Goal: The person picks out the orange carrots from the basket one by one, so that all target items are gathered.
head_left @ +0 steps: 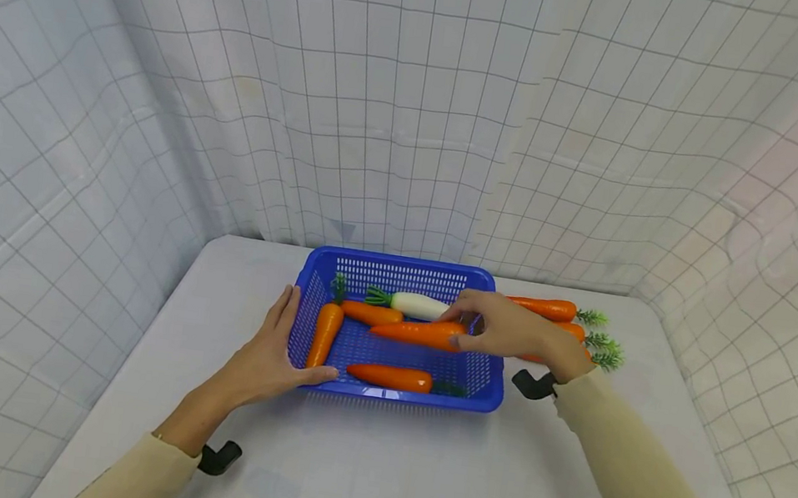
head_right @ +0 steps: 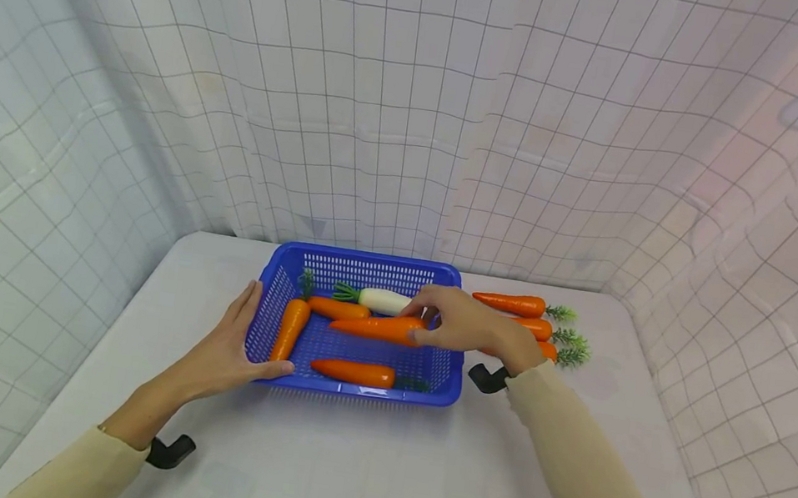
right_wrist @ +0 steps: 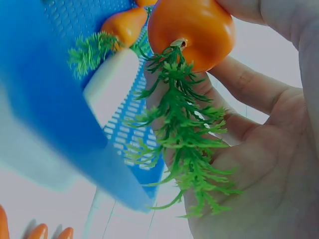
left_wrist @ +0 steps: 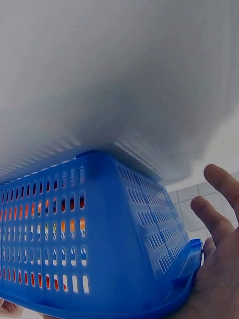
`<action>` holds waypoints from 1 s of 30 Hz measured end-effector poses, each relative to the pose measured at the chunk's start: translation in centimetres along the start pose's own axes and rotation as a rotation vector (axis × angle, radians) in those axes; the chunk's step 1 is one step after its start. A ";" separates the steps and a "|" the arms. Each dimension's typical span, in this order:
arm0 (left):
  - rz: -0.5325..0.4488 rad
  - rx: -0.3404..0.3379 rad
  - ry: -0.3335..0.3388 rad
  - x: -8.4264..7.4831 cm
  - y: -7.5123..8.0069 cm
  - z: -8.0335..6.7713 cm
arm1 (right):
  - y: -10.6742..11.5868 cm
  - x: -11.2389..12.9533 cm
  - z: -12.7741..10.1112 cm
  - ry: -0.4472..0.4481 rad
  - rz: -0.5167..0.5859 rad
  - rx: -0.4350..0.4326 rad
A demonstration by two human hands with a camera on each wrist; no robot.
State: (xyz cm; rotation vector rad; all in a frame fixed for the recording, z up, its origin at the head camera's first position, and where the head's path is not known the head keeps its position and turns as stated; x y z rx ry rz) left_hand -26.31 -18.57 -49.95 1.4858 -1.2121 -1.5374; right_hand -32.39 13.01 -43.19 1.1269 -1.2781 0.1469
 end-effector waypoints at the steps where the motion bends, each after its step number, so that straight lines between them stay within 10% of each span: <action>1: 0.005 -0.001 -0.001 0.0 0.0 0.0 | 0.3 -0.1 -0.2 0.002 -0.002 -0.010; 30: 0.140 -0.056 -0.017 -0.4 0.9 -0.4 | 6.1 -4.8 -8.2 -0.068 -0.002 -0.239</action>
Point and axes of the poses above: each hand's wrist, its own z-axis towards the middle knuckle, its own y-axis out of the back of the hand, x = y × z, the point moved 10 cm from there along z, towards the middle knuckle, and after that the axes turned 15 degrees about z, right-handed, at the moved point
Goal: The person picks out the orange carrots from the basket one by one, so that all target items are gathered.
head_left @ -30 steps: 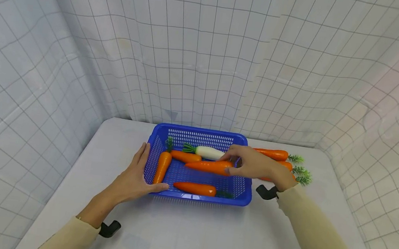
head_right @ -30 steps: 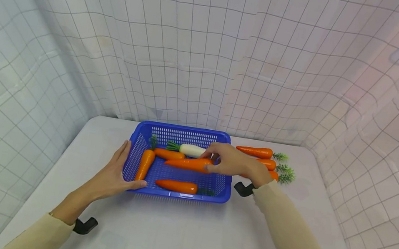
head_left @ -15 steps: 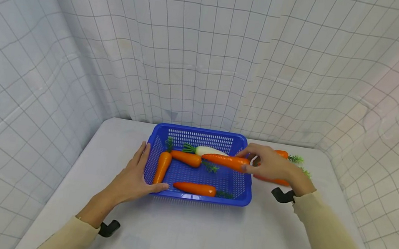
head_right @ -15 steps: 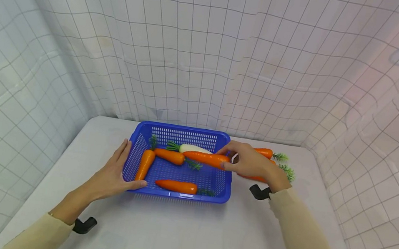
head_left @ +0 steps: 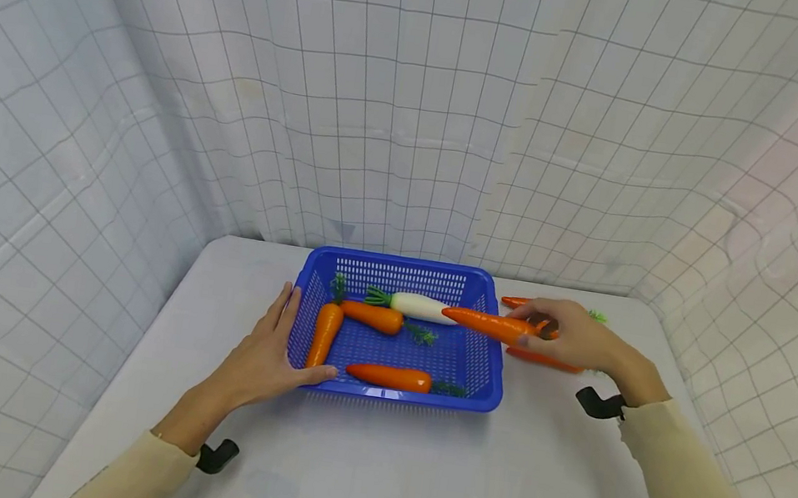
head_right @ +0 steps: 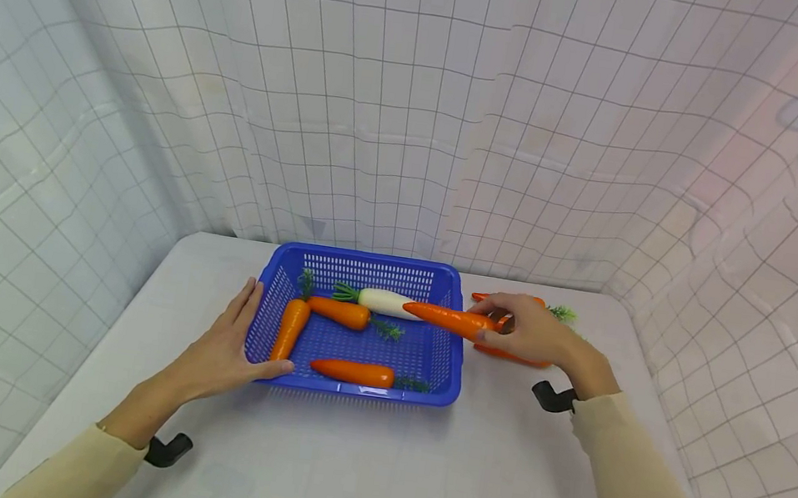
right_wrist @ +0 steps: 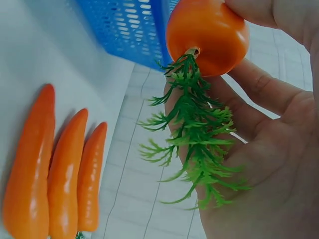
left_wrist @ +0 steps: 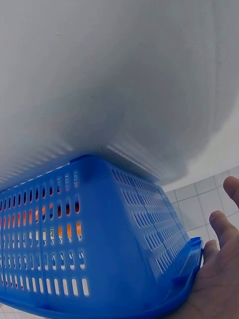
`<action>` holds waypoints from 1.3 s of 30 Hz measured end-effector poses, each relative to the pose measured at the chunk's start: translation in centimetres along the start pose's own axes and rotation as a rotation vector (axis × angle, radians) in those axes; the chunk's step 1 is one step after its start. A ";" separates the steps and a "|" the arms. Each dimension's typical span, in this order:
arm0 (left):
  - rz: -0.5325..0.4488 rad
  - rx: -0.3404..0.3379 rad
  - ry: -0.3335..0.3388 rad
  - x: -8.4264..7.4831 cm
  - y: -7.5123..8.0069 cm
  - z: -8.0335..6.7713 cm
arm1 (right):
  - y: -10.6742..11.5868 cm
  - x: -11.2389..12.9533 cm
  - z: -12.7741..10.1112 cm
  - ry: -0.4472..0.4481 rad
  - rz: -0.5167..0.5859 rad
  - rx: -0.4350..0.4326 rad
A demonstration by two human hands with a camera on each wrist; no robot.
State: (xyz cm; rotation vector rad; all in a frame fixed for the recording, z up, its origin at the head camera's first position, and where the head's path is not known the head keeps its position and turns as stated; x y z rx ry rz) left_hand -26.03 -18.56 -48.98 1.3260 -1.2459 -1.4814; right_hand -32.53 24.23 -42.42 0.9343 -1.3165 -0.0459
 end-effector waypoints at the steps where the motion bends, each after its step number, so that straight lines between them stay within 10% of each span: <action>1: 0.001 0.001 -0.001 0.0 0.0 0.0 | 0.2 -0.3 -0.3 -0.008 0.003 -0.005; 39: 0.021 0.017 0.005 0.3 -0.3 0.3 | 3.2 -9.0 -8.2 -0.103 -0.004 -0.101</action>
Point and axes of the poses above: each hand's wrist, its own z-axis towards the middle knuckle, its own y-axis out of the back of the hand, x = y × z, the point moved 10 cm from there along z, towards the middle knuckle, and after that the axes turned 15 degrees about z, right-handed, at the moved point
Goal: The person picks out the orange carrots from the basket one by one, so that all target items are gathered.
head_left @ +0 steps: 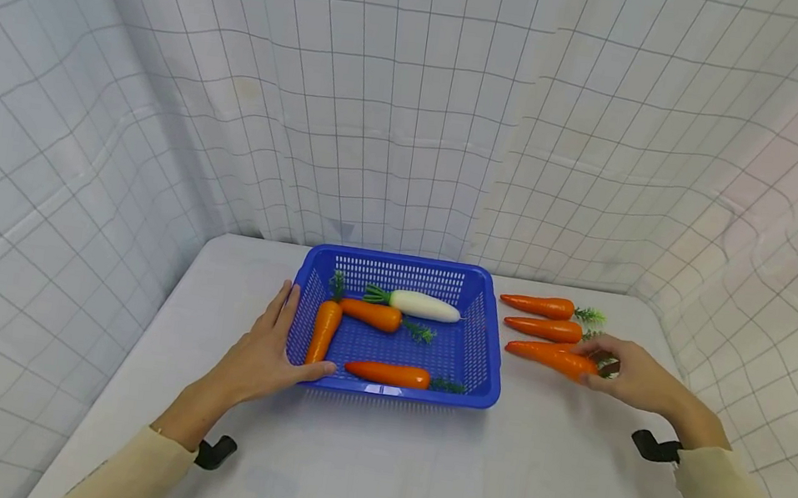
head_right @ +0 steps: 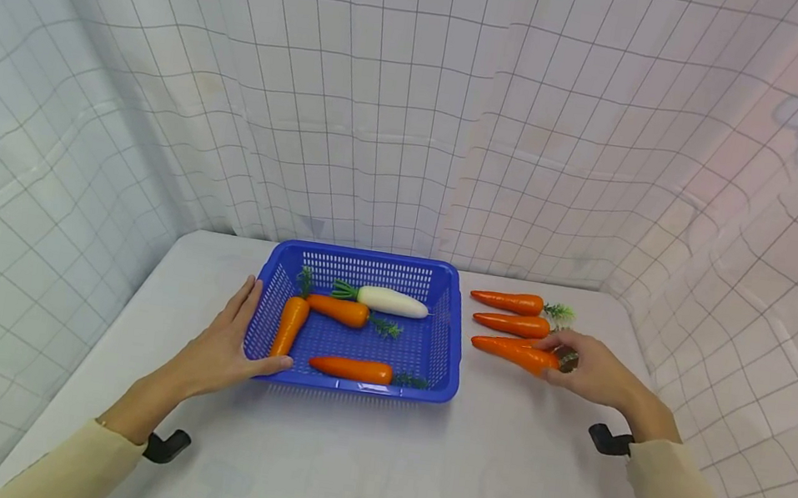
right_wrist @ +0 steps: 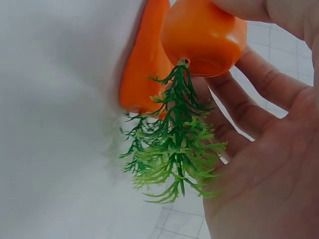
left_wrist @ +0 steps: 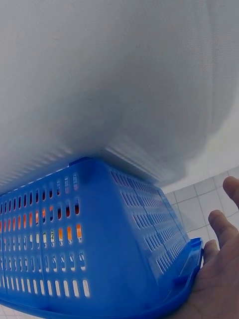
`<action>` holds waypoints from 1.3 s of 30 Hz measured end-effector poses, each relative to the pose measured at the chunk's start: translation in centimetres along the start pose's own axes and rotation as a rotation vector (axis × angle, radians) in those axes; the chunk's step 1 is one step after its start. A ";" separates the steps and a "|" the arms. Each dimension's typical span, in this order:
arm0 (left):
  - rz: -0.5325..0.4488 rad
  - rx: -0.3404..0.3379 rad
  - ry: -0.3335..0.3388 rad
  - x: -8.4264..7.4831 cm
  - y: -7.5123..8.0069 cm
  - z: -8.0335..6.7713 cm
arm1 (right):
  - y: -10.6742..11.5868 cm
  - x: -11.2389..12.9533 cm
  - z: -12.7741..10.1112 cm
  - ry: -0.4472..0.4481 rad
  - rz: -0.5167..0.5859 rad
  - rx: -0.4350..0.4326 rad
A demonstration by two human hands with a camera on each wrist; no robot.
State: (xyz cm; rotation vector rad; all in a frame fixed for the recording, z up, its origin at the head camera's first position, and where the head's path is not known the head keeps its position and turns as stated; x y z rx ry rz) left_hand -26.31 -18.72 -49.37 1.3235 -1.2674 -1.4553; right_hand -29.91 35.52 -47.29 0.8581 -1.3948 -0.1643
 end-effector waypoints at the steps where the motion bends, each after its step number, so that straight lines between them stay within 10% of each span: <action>1: 0.000 -0.001 0.000 0.0 0.0 0.0 | -0.1 -0.1 -0.1 0.001 0.004 0.003; 39: -0.012 0.003 -0.001 -0.1 0.0 -0.1 | -1.4 -2.3 -0.3 0.074 -0.159 -0.053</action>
Point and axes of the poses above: each hand's wrist, its own z-axis towards the middle knuckle, its own y-axis out of the back of the hand, x = y × z, the point moved 10 cm from there along z, towards the middle knuckle, and after that the axes turned 15 degrees about z, right-handed, at the moved point
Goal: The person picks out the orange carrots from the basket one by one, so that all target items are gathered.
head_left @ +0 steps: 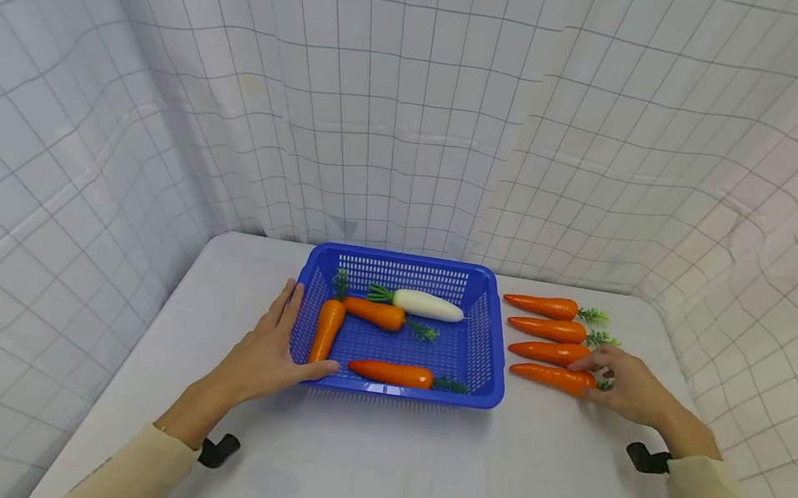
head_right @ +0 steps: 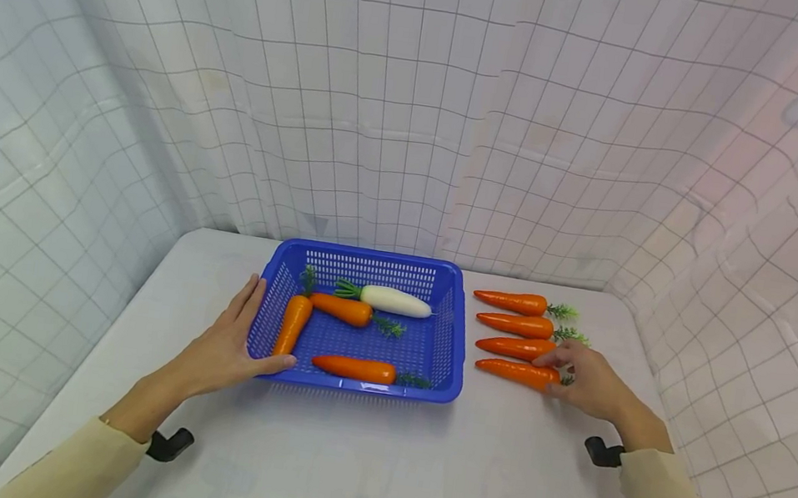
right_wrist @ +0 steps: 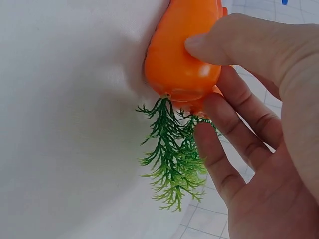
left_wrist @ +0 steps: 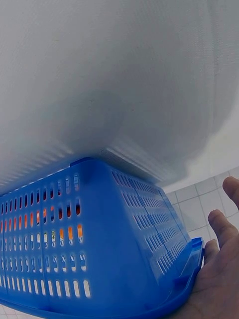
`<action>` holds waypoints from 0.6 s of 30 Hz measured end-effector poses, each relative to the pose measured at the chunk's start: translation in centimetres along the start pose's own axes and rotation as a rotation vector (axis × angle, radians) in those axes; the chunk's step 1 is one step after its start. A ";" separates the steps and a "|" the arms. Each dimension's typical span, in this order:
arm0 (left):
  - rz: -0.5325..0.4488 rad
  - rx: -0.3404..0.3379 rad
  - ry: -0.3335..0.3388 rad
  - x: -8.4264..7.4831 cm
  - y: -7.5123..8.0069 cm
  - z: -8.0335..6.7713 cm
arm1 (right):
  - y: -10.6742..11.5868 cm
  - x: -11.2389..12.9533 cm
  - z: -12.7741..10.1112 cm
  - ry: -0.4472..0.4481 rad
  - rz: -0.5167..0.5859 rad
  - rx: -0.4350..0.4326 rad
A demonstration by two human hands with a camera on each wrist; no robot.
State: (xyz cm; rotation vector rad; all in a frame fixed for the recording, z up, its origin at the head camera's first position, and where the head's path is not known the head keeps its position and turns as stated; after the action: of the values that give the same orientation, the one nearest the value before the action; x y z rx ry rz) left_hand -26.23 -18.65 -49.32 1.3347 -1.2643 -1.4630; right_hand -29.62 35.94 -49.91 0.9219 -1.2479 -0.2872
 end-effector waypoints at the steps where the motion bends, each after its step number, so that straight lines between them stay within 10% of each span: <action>1: -0.001 0.000 0.000 0.0 0.0 0.0 | 0.0 -0.1 0.0 -0.005 -0.005 -0.001; 18: 0.002 0.004 0.004 -0.1 0.0 0.0 | 0.5 0.3 0.2 0.020 -0.064 -0.035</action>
State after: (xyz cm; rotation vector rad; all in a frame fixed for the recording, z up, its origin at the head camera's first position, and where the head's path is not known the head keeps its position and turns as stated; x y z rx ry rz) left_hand -26.20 -18.57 -49.29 1.3383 -1.2667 -1.4562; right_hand -29.85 36.03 -49.33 0.9335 -1.1933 -0.3492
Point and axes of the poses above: each hand's wrist, its own z-axis towards the middle knuckle, its own y-axis out of the back of the hand, x = y × z, the point moved 10 cm from there along z, towards the middle knuckle, and after that the axes turned 15 degrees about z, right-handed, at the moved point
